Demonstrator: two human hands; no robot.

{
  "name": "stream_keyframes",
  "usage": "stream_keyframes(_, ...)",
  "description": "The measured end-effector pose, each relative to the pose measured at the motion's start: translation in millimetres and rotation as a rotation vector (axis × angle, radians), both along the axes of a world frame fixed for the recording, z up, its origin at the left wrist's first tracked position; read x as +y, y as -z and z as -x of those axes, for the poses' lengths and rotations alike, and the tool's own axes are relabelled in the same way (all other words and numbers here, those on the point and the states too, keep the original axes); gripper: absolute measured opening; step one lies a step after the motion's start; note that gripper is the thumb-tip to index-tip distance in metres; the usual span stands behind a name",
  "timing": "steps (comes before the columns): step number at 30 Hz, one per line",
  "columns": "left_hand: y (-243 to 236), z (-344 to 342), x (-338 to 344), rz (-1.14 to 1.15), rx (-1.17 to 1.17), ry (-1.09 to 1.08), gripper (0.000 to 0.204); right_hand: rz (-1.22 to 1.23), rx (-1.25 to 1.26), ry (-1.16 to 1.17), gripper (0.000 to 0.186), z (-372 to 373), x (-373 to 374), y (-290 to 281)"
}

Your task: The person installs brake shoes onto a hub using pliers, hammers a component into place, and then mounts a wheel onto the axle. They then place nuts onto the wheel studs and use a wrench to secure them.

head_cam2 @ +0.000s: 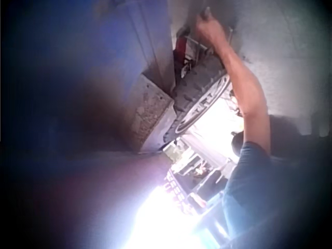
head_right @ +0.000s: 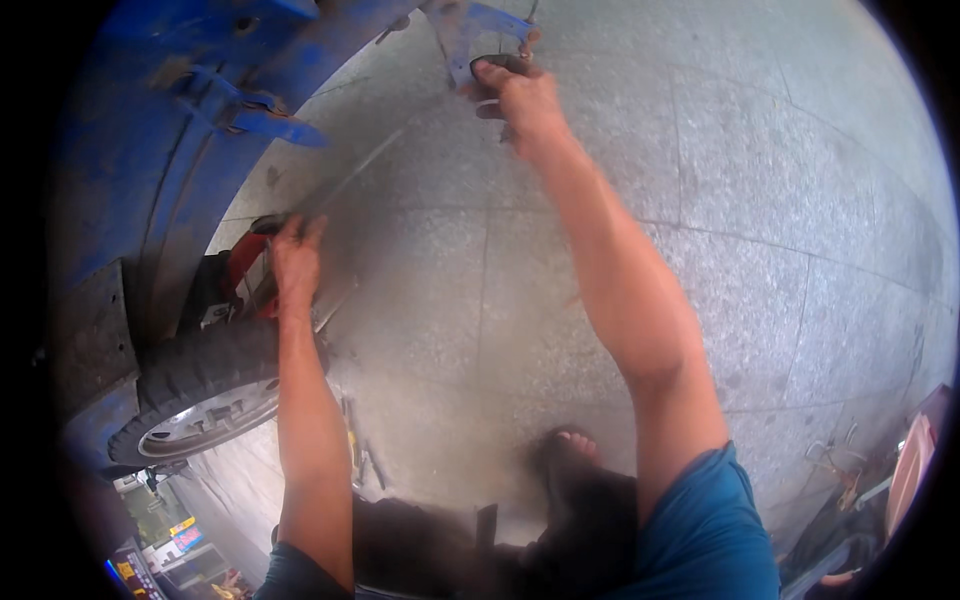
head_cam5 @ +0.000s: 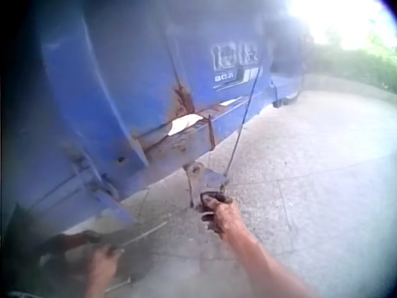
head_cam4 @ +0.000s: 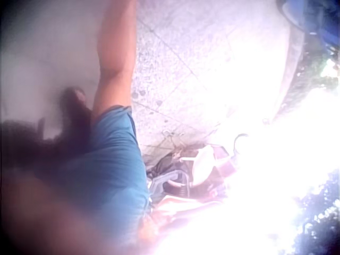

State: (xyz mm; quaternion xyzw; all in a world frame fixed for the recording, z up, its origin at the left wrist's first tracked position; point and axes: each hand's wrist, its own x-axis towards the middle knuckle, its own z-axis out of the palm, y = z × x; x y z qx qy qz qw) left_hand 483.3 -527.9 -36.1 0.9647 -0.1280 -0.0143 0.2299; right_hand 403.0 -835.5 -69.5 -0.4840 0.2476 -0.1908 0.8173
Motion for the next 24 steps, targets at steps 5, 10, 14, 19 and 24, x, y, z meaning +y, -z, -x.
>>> stream_keyframes(5,4,-4,3,-0.013,-0.021,-0.014,0.055,0.01,0.076,-0.029,0.031,1,-2,-2)
stream_keyframes(10,3,-3,2,-0.047,-0.013,-0.014,0.055,0.046,0.021,0.015,0.027,-1,0,-2)
stream_keyframes(14,-1,-1,-1,-0.049,-0.009,-0.023,0.055,0.077,0.09,0.055,0.026,-2,0,-3)
stream_keyframes(19,-10,4,-1,0.065,0.088,-0.025,0.056,0.045,0.07,0.032,0.027,2,2,-5)
stream_keyframes(24,-13,7,-1,-0.001,0.04,-0.026,0.057,0.109,0.002,0.111,0.023,4,14,-1)
